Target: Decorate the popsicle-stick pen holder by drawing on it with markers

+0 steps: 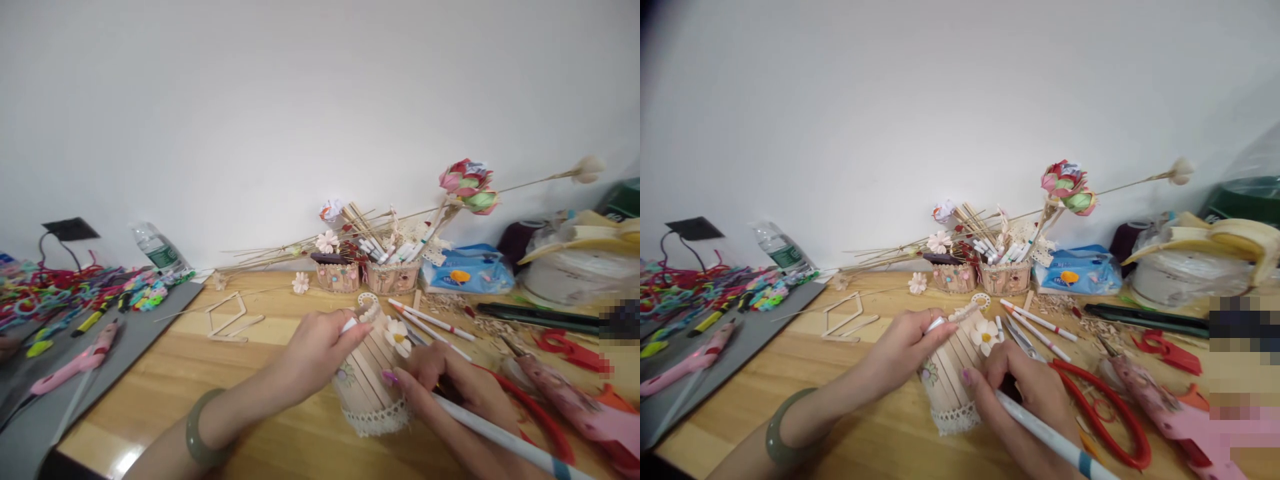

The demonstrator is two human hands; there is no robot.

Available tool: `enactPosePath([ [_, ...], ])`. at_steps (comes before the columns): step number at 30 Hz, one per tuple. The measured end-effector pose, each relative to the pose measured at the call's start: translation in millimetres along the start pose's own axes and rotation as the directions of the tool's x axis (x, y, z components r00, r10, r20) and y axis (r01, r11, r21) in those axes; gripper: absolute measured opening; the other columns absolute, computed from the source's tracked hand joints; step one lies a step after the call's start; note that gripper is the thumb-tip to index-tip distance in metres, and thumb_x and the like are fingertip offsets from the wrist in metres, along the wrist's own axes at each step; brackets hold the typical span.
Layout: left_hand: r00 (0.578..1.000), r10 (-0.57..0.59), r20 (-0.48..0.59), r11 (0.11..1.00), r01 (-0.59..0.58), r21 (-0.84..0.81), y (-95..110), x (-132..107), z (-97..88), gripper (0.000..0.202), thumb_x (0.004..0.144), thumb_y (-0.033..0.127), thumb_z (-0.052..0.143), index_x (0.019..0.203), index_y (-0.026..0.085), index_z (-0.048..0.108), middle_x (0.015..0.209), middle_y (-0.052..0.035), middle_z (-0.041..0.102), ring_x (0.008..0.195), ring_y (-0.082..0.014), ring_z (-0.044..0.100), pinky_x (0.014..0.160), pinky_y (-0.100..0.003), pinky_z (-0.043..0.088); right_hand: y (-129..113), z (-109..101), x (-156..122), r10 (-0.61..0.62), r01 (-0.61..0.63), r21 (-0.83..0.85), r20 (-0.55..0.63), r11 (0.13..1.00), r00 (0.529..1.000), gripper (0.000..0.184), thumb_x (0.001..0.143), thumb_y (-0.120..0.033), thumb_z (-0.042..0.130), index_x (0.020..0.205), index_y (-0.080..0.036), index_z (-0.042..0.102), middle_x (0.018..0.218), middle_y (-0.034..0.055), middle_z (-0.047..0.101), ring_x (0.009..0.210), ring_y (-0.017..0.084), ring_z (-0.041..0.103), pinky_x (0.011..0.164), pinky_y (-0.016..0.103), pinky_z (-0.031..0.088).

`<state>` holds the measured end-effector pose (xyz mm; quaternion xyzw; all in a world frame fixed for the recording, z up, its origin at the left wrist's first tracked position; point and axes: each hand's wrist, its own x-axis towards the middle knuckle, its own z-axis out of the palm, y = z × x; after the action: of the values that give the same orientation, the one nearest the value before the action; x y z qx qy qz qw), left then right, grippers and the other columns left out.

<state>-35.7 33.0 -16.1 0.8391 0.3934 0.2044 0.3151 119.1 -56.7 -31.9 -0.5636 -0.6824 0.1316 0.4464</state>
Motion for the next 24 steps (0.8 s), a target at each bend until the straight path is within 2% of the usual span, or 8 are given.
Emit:
enactPosePath([
  [2, 1.0, -0.011, 0.012, 1.0, 0.011, -0.003, 0.3, 0.2, -0.2, 0.034, 0.086, 0.04, 0.038, 0.059, 0.019, 0.035, 0.054, 0.0052, 0.038, 0.052, -0.0098, 0.035, 0.049, -0.022, 0.026, 0.0, 0.6, 0.2, 0.011, -0.011, 0.007, 0.007, 1.0, 1.0, 0.026, 0.082, -0.026, 0.05, 0.058, -0.023, 0.039, 0.051, -0.0049, 0.048, 0.043, 0.01, 0.047, 0.039, 0.021, 0.039],
  [8, 1.0, -0.012, 0.021, 1.0, 0.012, 0.015, -0.4, 0.0, -0.2, 0.035, 0.086, 0.042, 0.037, 0.06, 0.02, 0.035, 0.054, 0.005, 0.037, 0.052, -0.0103, 0.035, 0.049, -0.023, 0.026, -2.1, -2.3, 0.6, -0.056, 0.057, -0.059, 0.004, 0.997, 0.998, 0.027, 0.08, -0.024, 0.054, 0.056, -0.023, 0.039, 0.048, -0.006, 0.046, 0.04, 0.009, 0.045, 0.041, 0.02, 0.04],
  [15, 1.0, -0.01, 0.023, 1.0, 0.01, 0.019, -0.4, -0.9, -0.4, 0.035, 0.086, 0.043, 0.037, 0.06, 0.02, 0.035, 0.055, 0.0048, 0.038, 0.052, -0.0104, 0.036, 0.05, -0.023, 0.027, -0.1, -0.7, -0.8, -0.008, 0.008, -0.016, -0.014, 1.0, 1.0, 0.029, 0.08, -0.022, 0.051, 0.055, -0.024, 0.037, 0.047, -0.0057, 0.046, 0.04, 0.01, 0.045, 0.038, 0.02, 0.039],
  [19, 1.0, -0.006, 0.021, 1.0, 0.005, 0.016, -1.0, -1.0, 0.1, 0.035, 0.086, 0.042, 0.037, 0.06, 0.02, 0.035, 0.054, 0.0047, 0.038, 0.052, -0.0102, 0.035, 0.05, -0.023, 0.026, 0.1, -3.3, -0.9, -0.064, 0.064, -0.03, 0.006, 0.998, 0.998, 0.027, 0.078, -0.02, 0.054, 0.055, -0.024, 0.039, 0.045, -0.0064, 0.047, 0.037, 0.009, 0.044, 0.04, 0.02, 0.041],
  [24, 1.0, -0.007, 0.014, 1.0, 0.007, 0.008, -1.4, 0.0, -0.4, 0.036, 0.086, 0.042, 0.038, 0.059, 0.019, 0.034, 0.054, 0.0048, 0.037, 0.051, -0.01, 0.035, 0.049, -0.023, 0.025, 4.5, -0.6, -2.0, 0.054, -0.05, 0.052, -0.072, 0.997, 0.996, 0.027, 0.079, -0.023, 0.051, 0.057, -0.024, 0.037, 0.051, -0.0048, 0.051, 0.043, 0.011, 0.048, 0.04, 0.021, 0.04],
])
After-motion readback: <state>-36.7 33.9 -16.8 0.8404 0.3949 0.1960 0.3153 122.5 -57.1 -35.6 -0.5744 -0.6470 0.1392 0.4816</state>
